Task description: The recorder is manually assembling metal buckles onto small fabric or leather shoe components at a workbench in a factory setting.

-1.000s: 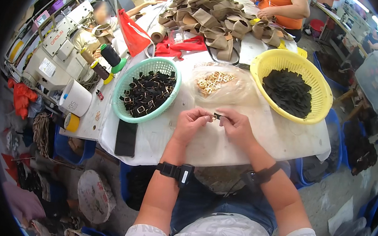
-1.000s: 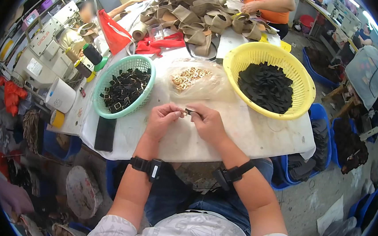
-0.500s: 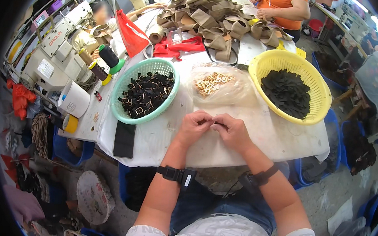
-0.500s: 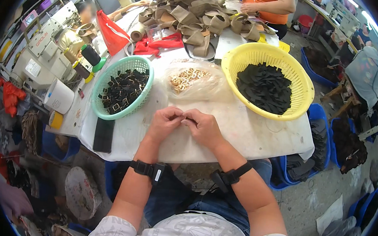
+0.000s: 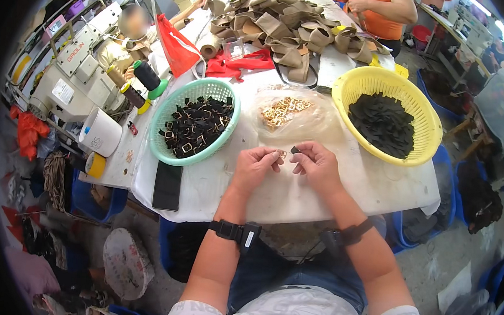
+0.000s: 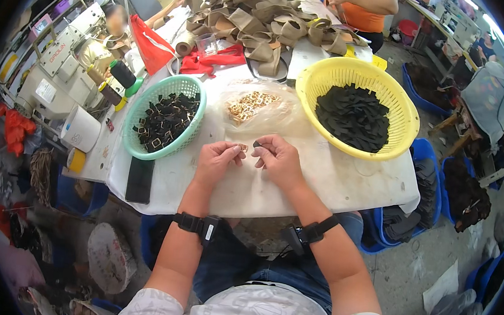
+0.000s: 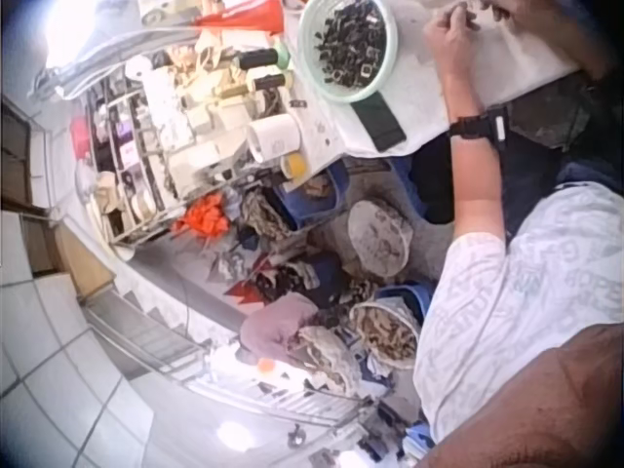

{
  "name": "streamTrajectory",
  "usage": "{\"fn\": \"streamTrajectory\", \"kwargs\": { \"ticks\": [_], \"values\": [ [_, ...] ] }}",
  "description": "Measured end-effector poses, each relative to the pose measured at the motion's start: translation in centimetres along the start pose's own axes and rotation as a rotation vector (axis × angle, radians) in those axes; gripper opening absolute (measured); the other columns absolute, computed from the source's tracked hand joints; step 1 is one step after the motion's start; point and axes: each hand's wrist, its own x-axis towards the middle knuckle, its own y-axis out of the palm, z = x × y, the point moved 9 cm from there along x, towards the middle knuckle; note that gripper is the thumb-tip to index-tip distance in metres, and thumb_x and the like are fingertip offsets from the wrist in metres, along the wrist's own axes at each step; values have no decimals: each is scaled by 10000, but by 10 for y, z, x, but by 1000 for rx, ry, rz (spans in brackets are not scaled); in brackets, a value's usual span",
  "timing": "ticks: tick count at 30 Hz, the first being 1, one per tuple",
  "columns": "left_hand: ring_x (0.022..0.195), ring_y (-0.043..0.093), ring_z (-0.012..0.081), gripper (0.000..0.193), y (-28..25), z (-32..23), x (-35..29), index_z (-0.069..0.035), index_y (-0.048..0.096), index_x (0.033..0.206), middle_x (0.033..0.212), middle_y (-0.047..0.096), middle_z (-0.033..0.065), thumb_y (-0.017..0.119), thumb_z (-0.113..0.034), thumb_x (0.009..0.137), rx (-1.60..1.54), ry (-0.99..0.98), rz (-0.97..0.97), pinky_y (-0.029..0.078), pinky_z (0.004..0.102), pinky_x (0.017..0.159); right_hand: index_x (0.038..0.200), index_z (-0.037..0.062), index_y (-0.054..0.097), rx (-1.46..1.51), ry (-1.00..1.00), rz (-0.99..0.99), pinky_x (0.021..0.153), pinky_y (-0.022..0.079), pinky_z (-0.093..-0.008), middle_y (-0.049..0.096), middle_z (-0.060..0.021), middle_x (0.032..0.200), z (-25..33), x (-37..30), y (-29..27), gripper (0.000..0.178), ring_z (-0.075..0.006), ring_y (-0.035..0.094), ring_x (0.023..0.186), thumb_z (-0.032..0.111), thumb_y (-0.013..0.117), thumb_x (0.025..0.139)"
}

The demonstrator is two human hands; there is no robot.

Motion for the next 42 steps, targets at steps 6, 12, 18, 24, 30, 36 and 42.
{"fn": "streamTrajectory", "kwargs": {
  "ticks": [6,12,18,24,30,36,42],
  "values": [
    [646,610,128,155,-4,4,2,47,678,914,762,662,73,590,-80,901,-51,-30,1,487,233,618,984,0,638,17,43,33,559,478,-214,681,-69,812,-1,2,1,114,-91,614,627,20,592,882],
    [637,596,119,163,-3,7,4,61,679,928,760,660,77,580,-65,901,-104,-11,37,483,232,597,999,3,637,-30,8,66,573,475,-210,671,-59,811,-3,4,5,130,-91,615,665,2,580,882],
    [676,597,129,167,-1,8,4,58,674,928,803,656,79,557,-57,902,-117,-6,59,487,233,635,984,-19,620,-35,-33,39,590,477,-219,656,-53,840,-7,7,-1,122,-94,610,673,-26,557,881],
    [683,592,101,157,4,7,3,51,677,956,806,664,55,573,-51,897,12,-7,63,480,221,631,975,-17,627,-112,-90,-33,611,487,-228,668,-64,852,7,0,1,120,-97,616,691,-26,580,865],
    [677,574,62,158,9,0,2,13,692,995,806,666,9,605,-71,893,37,34,81,460,200,618,964,3,647,-248,-111,41,654,494,-233,674,-68,845,-5,0,9,126,-101,610,693,-11,621,841],
    [678,565,54,174,5,-5,2,4,688,1026,804,657,0,626,-50,873,110,150,29,460,197,604,944,-4,653,-209,-154,-62,633,485,-247,663,-82,836,-3,0,1,123,-101,598,709,-17,600,834],
    [711,561,47,329,12,-5,0,25,590,1173,828,654,14,643,-33,853,146,112,122,454,200,619,900,-15,649,-372,-173,4,601,476,-276,659,-96,779,-2,0,4,96,-136,592,648,37,614,828]
  ]
}}
